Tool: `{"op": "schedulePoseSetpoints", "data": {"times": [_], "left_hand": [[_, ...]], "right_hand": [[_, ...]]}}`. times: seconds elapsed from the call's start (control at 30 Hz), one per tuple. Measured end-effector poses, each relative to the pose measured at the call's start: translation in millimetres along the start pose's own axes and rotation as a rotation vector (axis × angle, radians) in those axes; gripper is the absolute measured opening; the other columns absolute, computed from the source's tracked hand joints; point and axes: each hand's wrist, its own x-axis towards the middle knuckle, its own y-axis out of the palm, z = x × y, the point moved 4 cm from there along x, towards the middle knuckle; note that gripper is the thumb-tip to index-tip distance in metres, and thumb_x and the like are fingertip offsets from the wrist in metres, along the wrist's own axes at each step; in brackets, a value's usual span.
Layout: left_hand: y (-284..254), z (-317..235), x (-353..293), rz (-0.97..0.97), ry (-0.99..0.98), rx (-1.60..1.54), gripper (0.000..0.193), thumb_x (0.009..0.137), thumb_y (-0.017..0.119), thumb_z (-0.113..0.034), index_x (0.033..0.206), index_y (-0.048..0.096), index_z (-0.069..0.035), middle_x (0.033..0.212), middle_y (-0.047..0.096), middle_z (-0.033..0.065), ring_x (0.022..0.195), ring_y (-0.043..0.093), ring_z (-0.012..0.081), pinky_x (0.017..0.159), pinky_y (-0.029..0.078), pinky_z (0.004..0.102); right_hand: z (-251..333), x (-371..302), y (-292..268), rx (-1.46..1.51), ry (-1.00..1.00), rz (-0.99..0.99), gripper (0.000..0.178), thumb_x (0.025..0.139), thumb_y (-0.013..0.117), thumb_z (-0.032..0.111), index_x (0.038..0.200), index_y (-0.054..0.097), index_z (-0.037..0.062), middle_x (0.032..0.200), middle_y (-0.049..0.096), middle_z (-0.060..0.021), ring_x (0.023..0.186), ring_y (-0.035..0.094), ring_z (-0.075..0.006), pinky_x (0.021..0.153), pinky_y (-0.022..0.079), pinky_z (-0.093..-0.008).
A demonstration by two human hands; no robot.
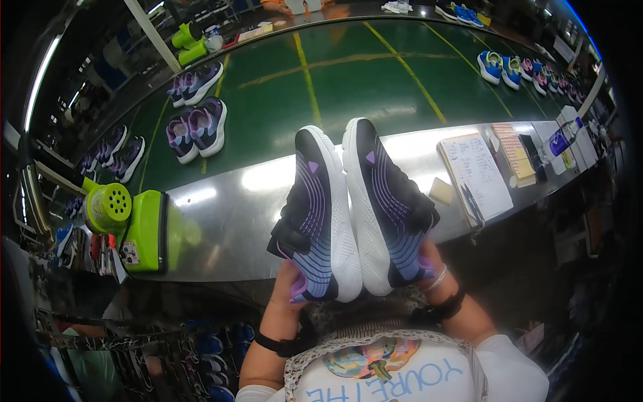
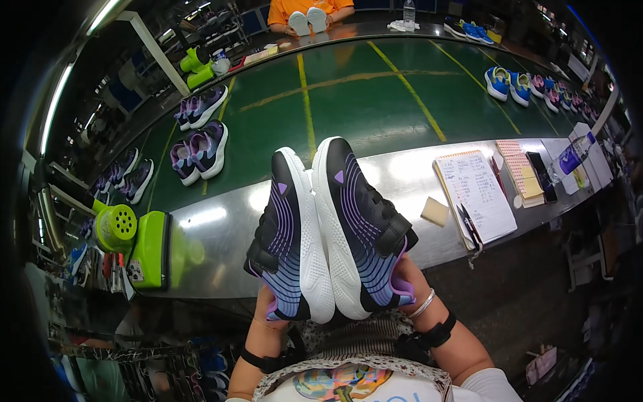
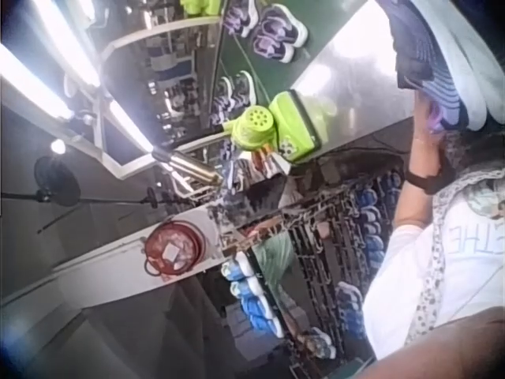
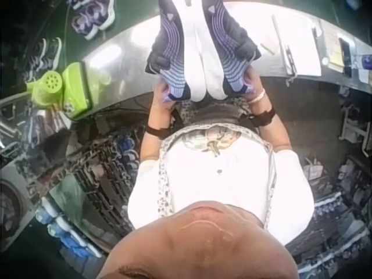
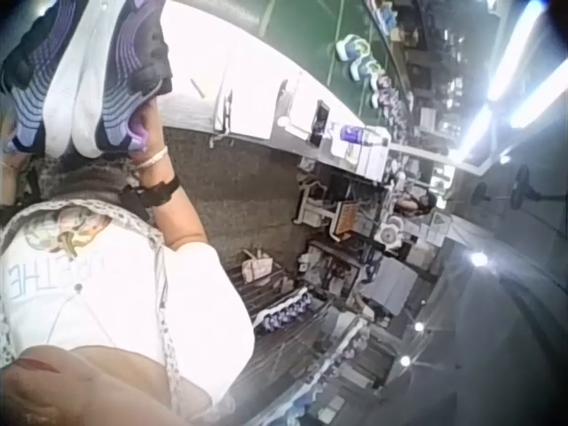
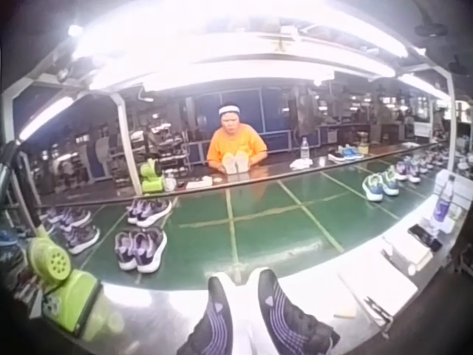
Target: Inspecting manufactured shoes for quality, checking details, and cleaning them with a small sponge/block.
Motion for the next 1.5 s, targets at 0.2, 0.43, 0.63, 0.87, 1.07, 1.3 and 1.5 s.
{"op": "schedulePoseSetpoints", "data": {"times": [0.2,0.43,0.63,0.87,1.07,1.3,1.5], "left_hand": [[19.7,-18.0,-6.1,-0.053,0.196,0.441,0.089,0.066,0.069,0.002,0.141,0.022,-0.012,0.133,0.04,0.0121,0.116,0.048,0.0262,0.102,0.037,0.0391],[7.8,-13.2,-1.0,0.062,0.489,0.921,0.096,0.064,0.07,0.002,0.142,0.017,-0.016,0.139,0.03,0.0123,0.125,0.037,0.0261,0.102,0.034,0.039],[7.7,-19.0,-2.1,0.079,0.631,1.165,0.093,0.059,0.067,0.001,0.141,0.026,-0.019,0.149,0.011,0.0162,0.136,0.019,0.031,0.107,0.023,0.041],[33.5,-32.6,-13.0,-0.029,0.791,1.524,0.083,0.06,0.065,0.002,0.136,0.036,-0.015,0.147,0.015,0.0192,0.134,0.025,0.0326,0.107,0.026,0.0416],[82.6,-38.5,-11.7,-0.27,0.59,2.125,0.066,0.064,0.074,-0.021,0.126,0.051,-0.015,0.135,0.032,0.0268,0.113,0.04,0.0415,0.095,0.034,0.0462],[51.7,-69.7,11.5,-0.283,0.406,1.721,0.066,0.078,0.067,-0.027,0.133,0.038,-0.003,0.127,0.046,0.0178,0.108,0.047,0.0272,0.092,0.038,0.0394],[9.5,-62.7,36.9,-0.218,-0.019,0.866,0.053,0.09,0.052,-0.02,0.136,0.032,-0.003,0.125,0.048,0.0144,0.11,0.049,0.0214,0.09,0.043,0.0339]], "right_hand": [[20.4,-2.1,12.4,-0.646,-0.337,-0.047,0.065,0.08,0.064,0.011,0.137,0.031,0.0094,0.13,0.045,-0.0094,0.121,0.044,-0.0201,0.103,0.033,-0.0359],[32.1,-0.7,21.8,-1.14,-0.663,0.095,0.07,0.065,0.062,0.001,0.13,0.04,0.016,0.143,0.018,-0.0171,0.131,0.028,-0.0329,0.106,0.027,-0.0415],[35.5,-4.2,26.7,-1.3,-0.787,0.04,0.068,0.061,0.064,0.0,0.124,0.047,0.0186,0.14,0.022,-0.0195,0.131,0.026,-0.0369,0.107,0.023,-0.0435],[44.1,-14.6,45.2,-1.502,-0.823,-0.082,0.062,0.058,0.063,0.0,0.117,0.055,0.017,0.137,0.027,-0.0204,0.13,0.027,-0.0383,0.108,0.021,-0.0437],[40.5,-8.9,85.7,-2.197,-0.617,-0.252,0.054,0.06,0.074,0.01,0.112,0.059,0.0145,0.13,0.037,-0.022,0.117,0.039,-0.0389,0.096,0.034,-0.0442],[75.7,10.9,72.5,-1.917,-0.427,-0.301,0.046,0.08,0.064,0.024,0.121,0.051,0.009,0.118,0.049,-0.0208,0.104,0.05,-0.0323,0.088,0.041,-0.0368],[86.2,32.5,22.0,-1.332,0.032,-0.293,0.051,0.09,0.053,0.029,0.134,0.038,0.0073,0.125,0.048,-0.0186,0.115,0.046,-0.0242,0.095,0.037,-0.0316]]}}
